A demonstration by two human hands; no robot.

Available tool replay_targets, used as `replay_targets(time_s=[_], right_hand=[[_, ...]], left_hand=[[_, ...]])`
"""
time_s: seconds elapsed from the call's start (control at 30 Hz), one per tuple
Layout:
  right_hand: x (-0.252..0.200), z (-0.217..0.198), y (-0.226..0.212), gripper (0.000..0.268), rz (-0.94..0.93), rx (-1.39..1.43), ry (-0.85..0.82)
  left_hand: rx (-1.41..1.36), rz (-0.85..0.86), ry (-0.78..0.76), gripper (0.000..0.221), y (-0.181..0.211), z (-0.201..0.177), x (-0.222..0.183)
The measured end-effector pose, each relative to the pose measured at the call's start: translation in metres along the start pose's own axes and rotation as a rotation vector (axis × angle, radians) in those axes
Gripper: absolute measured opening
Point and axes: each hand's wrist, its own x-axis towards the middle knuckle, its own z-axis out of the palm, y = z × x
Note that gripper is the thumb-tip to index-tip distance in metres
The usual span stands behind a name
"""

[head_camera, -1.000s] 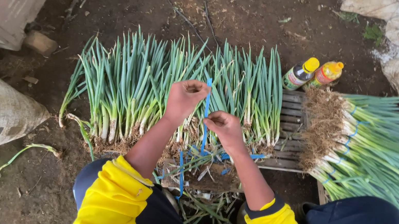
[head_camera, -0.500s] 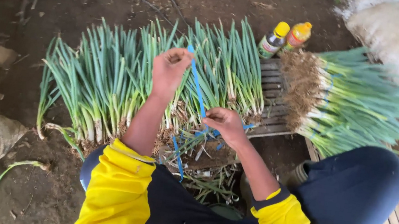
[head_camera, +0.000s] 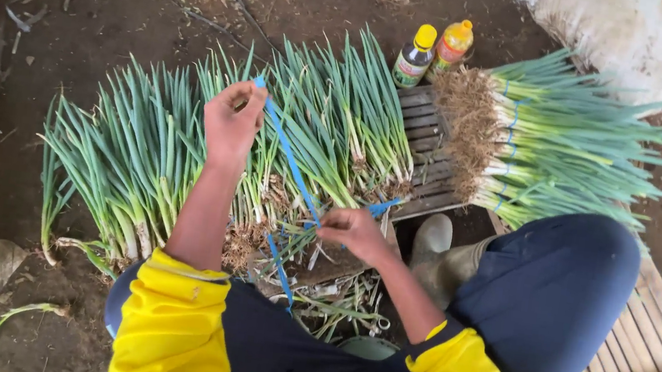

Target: Gathering green onions into uniform bunches and securing them with plastic string.

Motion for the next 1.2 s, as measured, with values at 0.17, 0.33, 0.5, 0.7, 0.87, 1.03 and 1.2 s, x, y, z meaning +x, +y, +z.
replay_targets(time_s=[0.17, 0.33, 0.5, 0.7, 0.87, 1.03, 1.2], right_hand=[[0.012, -0.002, 0.023, 0.029, 0.098, -0.063, -0.142], [0.009, 0.022, 0.026, 0.024, 0.156, 0.002, -0.357], [0.009, 0.047, -0.027, 0.116, 0.347, 0.851, -0.364], [0.038, 0.010, 0.043, 0.019, 0.303, 1.292, 0.206], [0.054, -0.034, 0.074, 0.015, 0.260, 1.413, 0.276], [0.075, -0.072, 0.069, 0.020, 0.232, 1.415, 0.257], [0.146, -0.132, 0.189, 0.099, 0.273, -0.564, 0.210]], left_hand=[[0.000, 0.025, 0.051, 0.011, 0.023, -0.015, -0.015], [0.181, 0.120, -0.030, 0.008, 0.035, 0.002, -0.059], [0.392, 0.066, -0.265, 0.020, 0.004, 0.025, -0.100], [0.387, 0.020, -0.473, 0.014, -0.043, 0.033, -0.139], [0.400, 0.084, -0.515, 0.009, -0.076, 0.045, -0.139], [0.387, 0.128, -0.509, 0.006, -0.095, 0.057, -0.134], [0.384, 0.208, -0.429, 0.003, -0.069, 0.047, -0.119]])
